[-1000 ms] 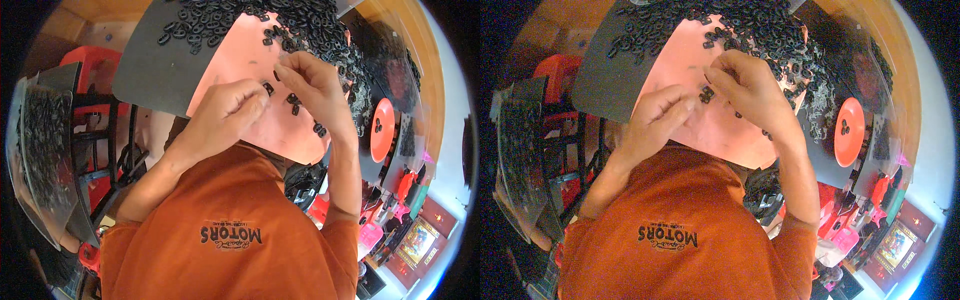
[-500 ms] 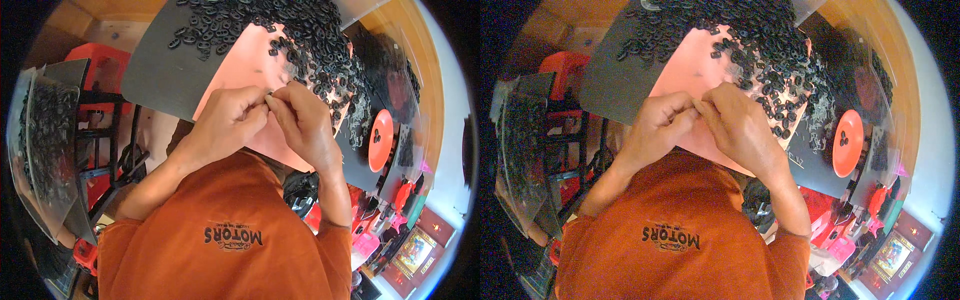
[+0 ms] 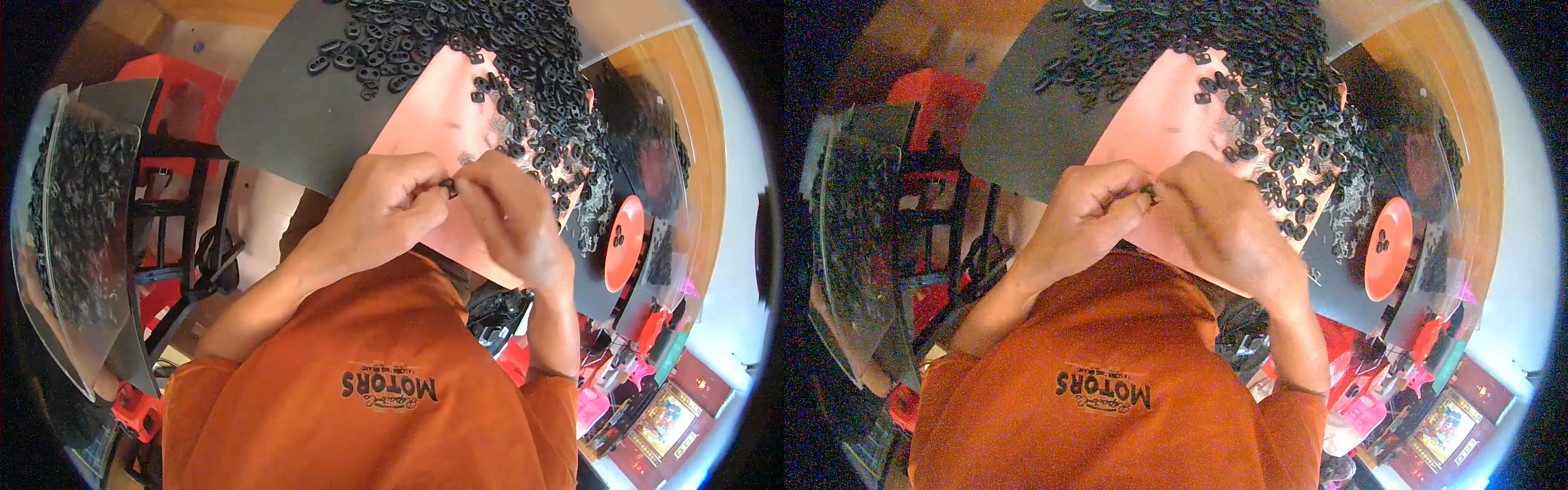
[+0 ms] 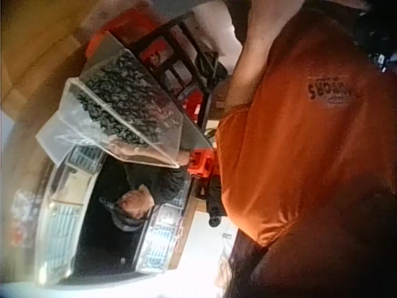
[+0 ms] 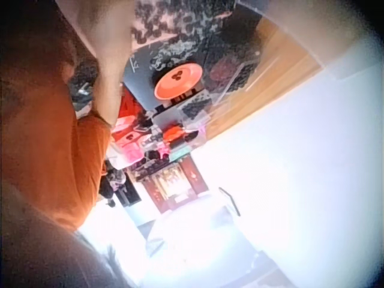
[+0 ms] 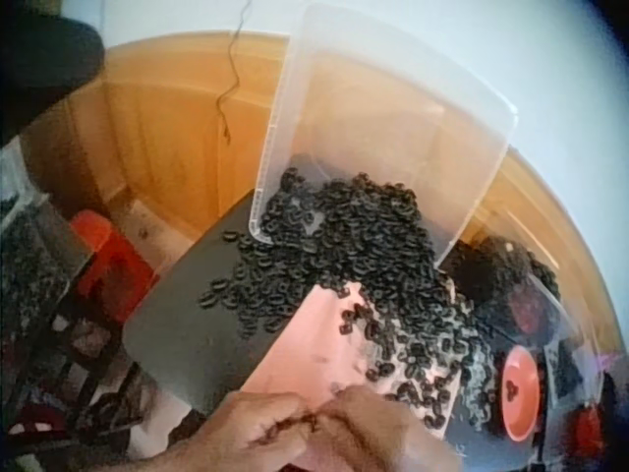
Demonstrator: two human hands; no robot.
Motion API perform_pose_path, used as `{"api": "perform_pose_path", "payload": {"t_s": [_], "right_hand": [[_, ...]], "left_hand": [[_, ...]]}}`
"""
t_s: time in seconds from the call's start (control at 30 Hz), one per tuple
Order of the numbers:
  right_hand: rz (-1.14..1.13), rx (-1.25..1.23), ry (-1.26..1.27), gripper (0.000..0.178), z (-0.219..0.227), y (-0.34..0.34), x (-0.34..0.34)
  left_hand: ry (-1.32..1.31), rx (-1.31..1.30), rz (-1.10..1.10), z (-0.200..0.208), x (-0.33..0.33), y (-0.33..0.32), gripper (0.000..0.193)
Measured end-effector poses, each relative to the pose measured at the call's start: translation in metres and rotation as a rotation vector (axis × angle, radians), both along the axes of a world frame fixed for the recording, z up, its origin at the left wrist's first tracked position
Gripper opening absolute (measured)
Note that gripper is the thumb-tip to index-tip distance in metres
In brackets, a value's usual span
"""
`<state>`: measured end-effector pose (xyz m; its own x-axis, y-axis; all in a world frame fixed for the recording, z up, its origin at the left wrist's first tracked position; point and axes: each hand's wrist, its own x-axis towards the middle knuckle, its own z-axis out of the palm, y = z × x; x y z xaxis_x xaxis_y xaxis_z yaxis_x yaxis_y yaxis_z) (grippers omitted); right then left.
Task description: The person sits on the floor and assembles small black plastic components by hand. They pick up individual pieces from a pile on a pink mat, fit them together, and place the assembled units into a red plate.
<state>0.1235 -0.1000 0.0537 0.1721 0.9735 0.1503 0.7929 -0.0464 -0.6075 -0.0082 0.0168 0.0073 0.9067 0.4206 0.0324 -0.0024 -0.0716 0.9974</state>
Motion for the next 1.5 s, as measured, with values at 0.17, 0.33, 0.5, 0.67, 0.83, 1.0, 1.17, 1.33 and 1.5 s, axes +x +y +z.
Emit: {"api": "perform_pose_path", "payload": {"t_s": [0.17, 0.33, 0.5, 0.67, 0.83, 1.0, 1.17, 1.33, 1.5], "right_hand": [[-0.097, 0.056, -0.252, 0.017, -0.01, 0.024, 0.052], [-0.14, -0.118, -0.461, 0.024, -0.018, 0.049, 0.063], [-0.046, -0.083, -0.309, 0.022, -0.022, 0.036, 0.051], [-0.168, -0.082, -0.37, 0.022, -0.017, 0.027, 0.066], [-0.134, -0.136, -0.437, 0.018, -0.018, 0.028, 0.058], [-0.185, -0.064, -0.406, 0.019, -0.015, 0.037, 0.07], [-0.203, -0.071, -0.508, 0.019, -0.025, 0.06, 0.08], [-0.07, -0.121, -0.339, 0.019, -0.018, 0.048, 0.065], [-0.229, -0.135, -0.429, 0.018, -0.015, 0.034, 0.067]], "left_hand": [[-0.017, -0.012, -0.052, 0.002, 0.005, 0.007, 0.012], [-0.064, 0.008, -0.063, -0.006, 0.016, 0.008, 0.012], [-0.053, 0.029, -0.075, -0.008, 0.016, 0.009, 0.012], [-0.017, 0.085, -0.117, -0.003, 0.016, 0.009, 0.012], [-0.044, 0.095, -0.11, -0.008, 0.016, 0.006, 0.01], [-0.08, 0.145, -0.124, -0.012, 0.016, 0.006, 0.01], [-0.025, 0.13, -0.159, -0.008, 0.015, 0.007, 0.011], [-0.101, 0.111, -0.134, -0.011, 0.014, 0.006, 0.01], [-0.131, 0.115, -0.14, -0.011, 0.014, 0.005, 0.009]]}}
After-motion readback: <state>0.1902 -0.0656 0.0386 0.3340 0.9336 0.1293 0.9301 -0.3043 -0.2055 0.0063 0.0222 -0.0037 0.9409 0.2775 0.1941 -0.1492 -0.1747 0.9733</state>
